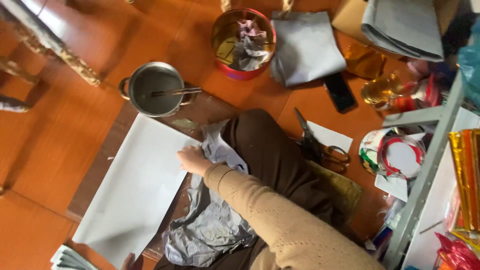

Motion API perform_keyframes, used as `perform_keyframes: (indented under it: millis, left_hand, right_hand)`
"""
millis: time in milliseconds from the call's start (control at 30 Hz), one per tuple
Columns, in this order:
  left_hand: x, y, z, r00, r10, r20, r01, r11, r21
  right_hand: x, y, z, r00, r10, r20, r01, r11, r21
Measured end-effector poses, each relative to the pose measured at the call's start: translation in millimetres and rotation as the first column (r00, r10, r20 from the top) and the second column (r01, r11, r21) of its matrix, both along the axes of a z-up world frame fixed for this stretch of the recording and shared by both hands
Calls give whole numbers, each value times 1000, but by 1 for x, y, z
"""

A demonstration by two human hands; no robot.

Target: Cutting paper strips and wrapping them around a giraffe armature to create a sculpture

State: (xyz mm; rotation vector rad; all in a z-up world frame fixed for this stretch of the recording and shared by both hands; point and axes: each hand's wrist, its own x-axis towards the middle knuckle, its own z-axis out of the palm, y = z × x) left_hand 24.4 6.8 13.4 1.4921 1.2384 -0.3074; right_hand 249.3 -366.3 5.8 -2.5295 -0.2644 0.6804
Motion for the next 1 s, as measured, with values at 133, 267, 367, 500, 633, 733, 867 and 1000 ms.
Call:
perform_keyframes:
  millis: [133, 267, 367, 500, 633, 733, 867, 1000]
  left_hand:
    - [3, -13, -3, 979, 195, -65, -202, 972, -120]
    - [14, -17, 1, 859, 479, -181, -512, 814, -274]
    - [2, -40, -12, 873, 483, 72, -448, 852, -271]
    - [1, -68, 10, 944, 190, 270, -152, 976, -156]
    - [5, -70, 11, 933, 265, 244, -240, 963, -126]
    - [4, -78, 22, 924, 251, 287, -207, 963, -175]
    - [6, -93, 42, 924, 267, 275, -230, 960, -158]
    - [5, -71, 0, 884, 360, 297, -317, 931, -183]
  right_hand:
    - [1, -20, 50, 990, 29, -136, -22, 998, 56]
    - [5, -63, 124, 946, 79, -313, -30, 987, 157]
    - [-3, -129, 174, 975, -4, -220, 57, 970, 235]
    - [-37, -275, 118, 764, -145, 629, -62, 954, 295]
    - [-125, -378, 100, 895, -408, 182, 438, 880, -182]
    - [-185, -388, 101, 839, -524, -142, 470, 832, -296]
    - [-212, -379, 56, 778, -617, -117, 563, 768, -305]
    - [-196, -362, 53, 745, -659, -101, 579, 715, -390]
